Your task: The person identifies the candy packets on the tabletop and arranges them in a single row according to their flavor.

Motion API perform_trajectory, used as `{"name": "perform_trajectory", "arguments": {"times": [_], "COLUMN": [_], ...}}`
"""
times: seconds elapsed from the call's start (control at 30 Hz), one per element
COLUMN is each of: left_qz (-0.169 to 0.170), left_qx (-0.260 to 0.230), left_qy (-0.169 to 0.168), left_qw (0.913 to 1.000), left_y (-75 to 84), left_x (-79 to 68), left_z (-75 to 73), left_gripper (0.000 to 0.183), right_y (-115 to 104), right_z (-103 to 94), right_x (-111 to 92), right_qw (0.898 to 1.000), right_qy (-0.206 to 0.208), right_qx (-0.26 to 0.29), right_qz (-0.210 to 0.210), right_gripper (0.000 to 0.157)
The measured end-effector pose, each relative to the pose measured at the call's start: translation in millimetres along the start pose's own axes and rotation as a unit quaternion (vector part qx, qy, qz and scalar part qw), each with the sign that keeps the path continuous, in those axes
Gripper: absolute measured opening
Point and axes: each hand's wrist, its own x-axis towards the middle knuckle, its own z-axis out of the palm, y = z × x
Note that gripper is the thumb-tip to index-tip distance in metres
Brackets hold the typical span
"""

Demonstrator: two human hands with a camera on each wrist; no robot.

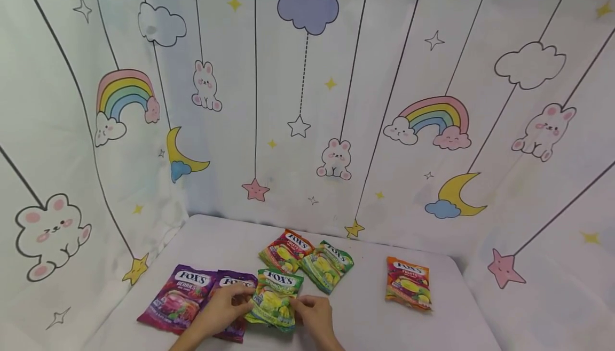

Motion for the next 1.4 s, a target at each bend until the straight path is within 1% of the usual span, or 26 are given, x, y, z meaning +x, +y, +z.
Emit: {"name": "perform_trajectory", "arguments": {"times": [0.1,0.23,0.4,0.57,0.7,0.8,0.9,1.07,1.2,1.4], "left_qz": [0.005,0.023,0.031,0.024,0.015,0.005,-0.006,-0.021,-0.018,-0.009], "left_qx": [0.009,0.02,0.032,0.032,0.038,0.038,0.029,0.024,0.053,0.1], "left_qy": [-0.002,-0.004,-0.017,-0.027,-0.033,-0.038,-0.044,-0.055,-0.047,-0.053], "left_qw": [0.9999,0.9995,0.9989,0.9988,0.9986,0.9986,0.9986,0.998,0.9974,0.9936], "left_y": [-0.7,-0.9,-2.7,-7.2,-9.5,-10.9,-12.2,-7.9,-4.6,-4.4], "left_x": [-0.8,-2.2,-4.4,-4.8,-4.8,-5.8,-7.4,-11.9,-15.8,-18.8], "left_z": [2.1,3.8,5.2,6.9,7.7,7.8,8.0,8.5,9.6,11.2], "left_gripper": [0.03,0.029,0.029,0.03,0.03,0.029,0.027,0.027,0.024,0.021], "right_y": [4.0,5.8,7.5,9.7,9.7,9.8,10.4,14.3,17.5,17.5], "right_z": [-0.7,-2.4,-4.7,-6.1,-7.6,-9.5,-11.9,-15.7,-19.4,-21.6], "right_x": [0.1,0.7,-0.3,-1.1,-0.8,-1.1,-1.9,-2.6,-0.1,1.9], "right_qw": [1.0,1.0,0.999,0.999,0.998,0.996,0.994,0.989,0.985,0.982], "right_qy": [0.0,0.0,-0.012,-0.023,-0.032,-0.05,-0.071,-0.097,-0.111,-0.11], "right_qx": [-0.001,-0.017,-0.036,-0.042,-0.055,-0.066,-0.081,-0.112,-0.13,-0.15], "right_qz": [-0.001,0.009,0.016,0.004,0.005,0.011,0.015,0.022,0.02,0.039], "right_gripper": [0.017,0.017,0.016,0.013,0.012,0.012,0.013,0.019,0.023,0.028]}}
